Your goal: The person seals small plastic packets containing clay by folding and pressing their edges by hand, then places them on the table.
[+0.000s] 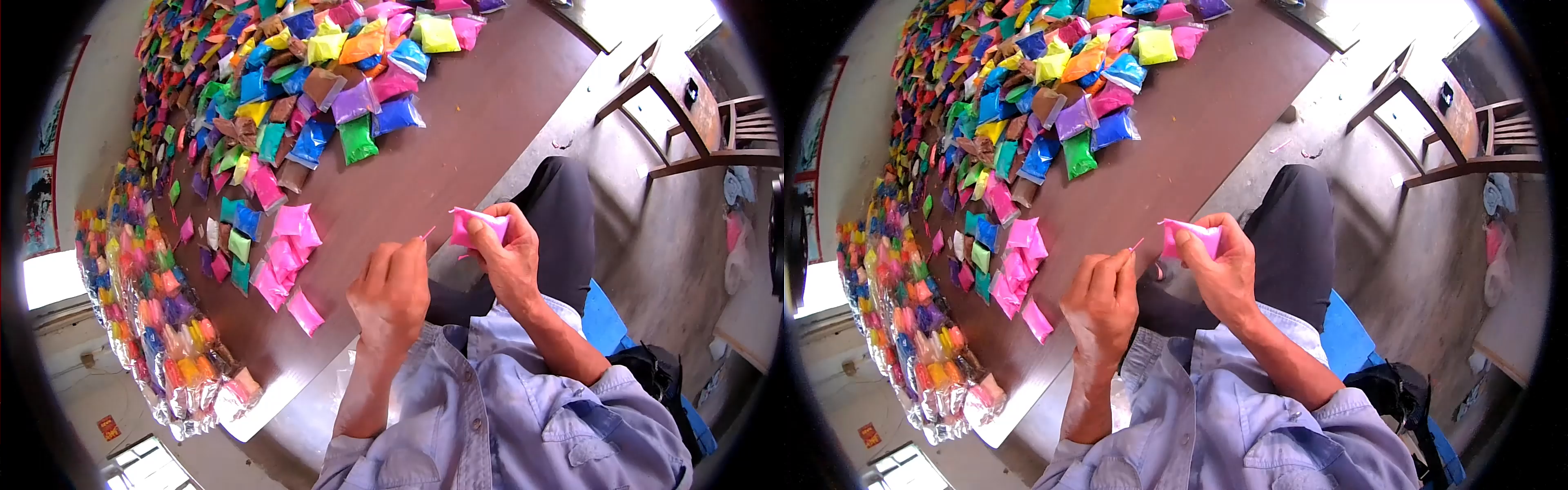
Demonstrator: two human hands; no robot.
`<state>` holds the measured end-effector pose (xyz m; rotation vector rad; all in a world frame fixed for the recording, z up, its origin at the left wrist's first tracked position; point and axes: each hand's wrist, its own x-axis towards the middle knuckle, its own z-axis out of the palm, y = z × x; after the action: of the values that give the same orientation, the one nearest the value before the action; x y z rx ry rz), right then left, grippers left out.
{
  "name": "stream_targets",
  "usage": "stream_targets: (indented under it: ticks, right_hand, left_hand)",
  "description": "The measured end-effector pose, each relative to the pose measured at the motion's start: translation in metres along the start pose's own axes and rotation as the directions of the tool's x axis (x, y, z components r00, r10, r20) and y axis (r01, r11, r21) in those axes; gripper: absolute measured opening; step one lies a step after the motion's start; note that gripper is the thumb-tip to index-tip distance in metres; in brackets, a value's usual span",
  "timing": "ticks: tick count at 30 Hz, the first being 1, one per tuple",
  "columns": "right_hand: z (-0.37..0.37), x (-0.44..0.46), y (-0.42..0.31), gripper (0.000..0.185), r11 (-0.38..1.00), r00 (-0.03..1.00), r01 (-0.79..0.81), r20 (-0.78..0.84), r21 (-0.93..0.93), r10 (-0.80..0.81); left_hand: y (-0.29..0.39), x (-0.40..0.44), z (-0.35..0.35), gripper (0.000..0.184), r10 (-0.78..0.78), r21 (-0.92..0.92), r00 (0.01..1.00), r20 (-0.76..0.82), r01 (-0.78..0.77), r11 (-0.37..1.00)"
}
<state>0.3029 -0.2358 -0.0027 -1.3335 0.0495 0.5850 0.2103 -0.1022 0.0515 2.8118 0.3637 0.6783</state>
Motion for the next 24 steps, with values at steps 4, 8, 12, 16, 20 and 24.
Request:
stream_targets:
  ticks: [4, 8, 12, 16, 20, 24]
  right_hand:
    - [-0.001, -0.002, 0.0, 0.018, 0.99, 0.991, 0.136, 0.007, 0.031, -0.137]
    - [0.002, 0.001, 0.003, 0.02, 0.891, 0.896, 0.444, 0.051, -0.096, -0.441]
    - [0.004, 0.004, 0.002, 0.029, 0.704, 0.745, 0.661, 0.116, -0.26, -0.657]
    - [0.008, 0.003, -0.006, 0.032, 0.548, 0.632, 0.757, 0.181, -0.356, -0.754]
    - [0.007, 0.0, -0.005, 0.031, 0.54, 0.632, 0.754, 0.187, -0.373, -0.752]
    - [0.001, 0.001, -0.005, 0.03, 0.542, 0.632, 0.749, 0.164, -0.381, -0.757]
  left_hand:
    - [-0.002, -0.003, 0.002, 0.012, -0.234, -0.278, 0.971, -0.054, 0.21, 0.937]
    - [-0.003, -0.002, -0.002, 0.013, -0.315, -0.396, 0.947, -0.069, 0.264, 0.879]
    - [0.001, 0.001, -0.003, 0.014, -0.244, -0.374, 0.962, -0.12, 0.184, 0.909]
    - [0.011, 0.007, 0.002, 0.015, -0.143, -0.341, 0.979, -0.142, 0.087, 0.936]
    - [0.009, 0.008, 0.014, 0.015, -0.065, -0.19, 0.995, -0.073, 0.051, 0.981]
    - [-0.018, 0.021, 0.018, 0.013, -0.064, -0.101, 0.982, -0.177, 0.047, 0.994]
